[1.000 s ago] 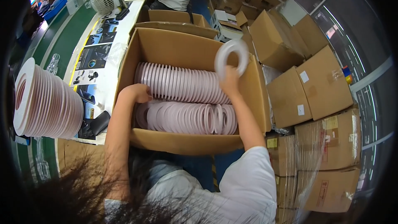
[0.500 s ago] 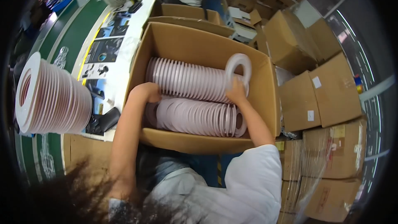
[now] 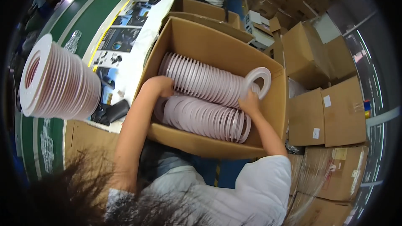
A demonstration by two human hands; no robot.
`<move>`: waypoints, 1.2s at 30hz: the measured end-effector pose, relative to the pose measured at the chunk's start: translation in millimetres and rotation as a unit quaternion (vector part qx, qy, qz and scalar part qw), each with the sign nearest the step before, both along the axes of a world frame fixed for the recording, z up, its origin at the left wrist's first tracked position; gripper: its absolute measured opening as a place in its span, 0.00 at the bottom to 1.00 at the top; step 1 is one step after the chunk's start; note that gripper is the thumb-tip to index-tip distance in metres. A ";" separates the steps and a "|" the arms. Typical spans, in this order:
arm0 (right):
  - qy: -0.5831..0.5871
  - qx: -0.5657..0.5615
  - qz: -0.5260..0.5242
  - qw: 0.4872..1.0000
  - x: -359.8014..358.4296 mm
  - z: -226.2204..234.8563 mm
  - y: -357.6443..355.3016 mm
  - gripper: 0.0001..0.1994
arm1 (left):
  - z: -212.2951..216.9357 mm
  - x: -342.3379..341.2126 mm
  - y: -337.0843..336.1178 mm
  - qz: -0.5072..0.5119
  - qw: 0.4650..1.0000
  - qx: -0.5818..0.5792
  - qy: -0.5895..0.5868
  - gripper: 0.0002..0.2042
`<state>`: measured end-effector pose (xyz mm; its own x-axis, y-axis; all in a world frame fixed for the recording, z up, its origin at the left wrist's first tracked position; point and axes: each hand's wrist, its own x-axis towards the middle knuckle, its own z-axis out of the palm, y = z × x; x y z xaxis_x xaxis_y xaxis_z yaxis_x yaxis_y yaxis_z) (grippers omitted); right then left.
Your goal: Packing white circular rings or gaskets into a cardboard box on an assembly line.
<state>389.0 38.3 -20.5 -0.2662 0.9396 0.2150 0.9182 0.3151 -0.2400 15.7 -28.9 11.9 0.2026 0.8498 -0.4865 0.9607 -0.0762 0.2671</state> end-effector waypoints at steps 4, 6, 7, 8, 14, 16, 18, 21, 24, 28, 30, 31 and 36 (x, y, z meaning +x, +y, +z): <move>-0.142 -0.180 0.081 0.970 47.5 -20.2 40.0 0.22 | 1.6 3.9 15.7 0.000 0.999 -0.040 0.007 0.15; 0.049 -0.080 0.109 0.990 7.1 -11.4 18.8 0.24 | 11.7 -7.2 -9.0 0.029 0.999 0.000 0.033 0.13; -0.165 -0.098 0.156 0.969 -3.3 15.6 5.6 0.25 | 5.3 -5.3 -6.7 0.016 0.998 -0.032 0.047 0.13; -0.136 -0.039 0.321 0.936 23.5 -8.3 18.7 0.22 | 20.1 -0.8 -5.3 0.043 0.999 -0.009 0.010 0.12; 0.295 -0.173 0.069 0.937 16.1 14.6 41.8 0.08 | 48.6 13.0 -15.1 0.024 0.965 0.228 -0.126 0.12; 0.499 -0.130 0.110 0.850 -23.6 55.6 17.6 0.12 | 84.2 23.0 -26.8 0.051 0.946 0.280 -0.155 0.11; 0.453 -0.105 0.091 0.881 -80.9 127.1 -47.5 0.14 | 119.9 25.6 -47.0 0.040 0.933 0.323 -0.152 0.12; 0.707 -0.196 0.050 0.678 -115.6 148.2 -81.4 0.17 | 159.7 29.2 -82.1 0.063 0.860 0.490 -0.126 0.12; 0.650 -0.326 0.219 0.650 -135.5 133.4 -118.6 0.19 | 200.4 13.6 -154.7 0.072 0.813 0.575 -0.057 0.14; 0.526 -0.390 0.352 0.669 -186.8 109.8 -165.0 0.22 | 198.1 -21.2 -230.6 0.025 0.771 0.636 -0.015 0.19; 0.468 -0.501 0.403 0.606 -238.8 110.3 -195.5 0.22 | 183.1 -34.6 -276.5 0.093 0.773 0.626 0.039 0.22; 0.502 -0.526 0.308 0.614 -249.7 96.9 -207.9 0.21 | 177.9 -42.0 -288.4 0.106 0.826 0.546 0.084 0.23; 0.362 -0.597 0.505 0.507 -347.3 112.2 -269.0 0.14 | 162.5 -84.1 -370.3 0.220 0.854 0.433 0.184 0.19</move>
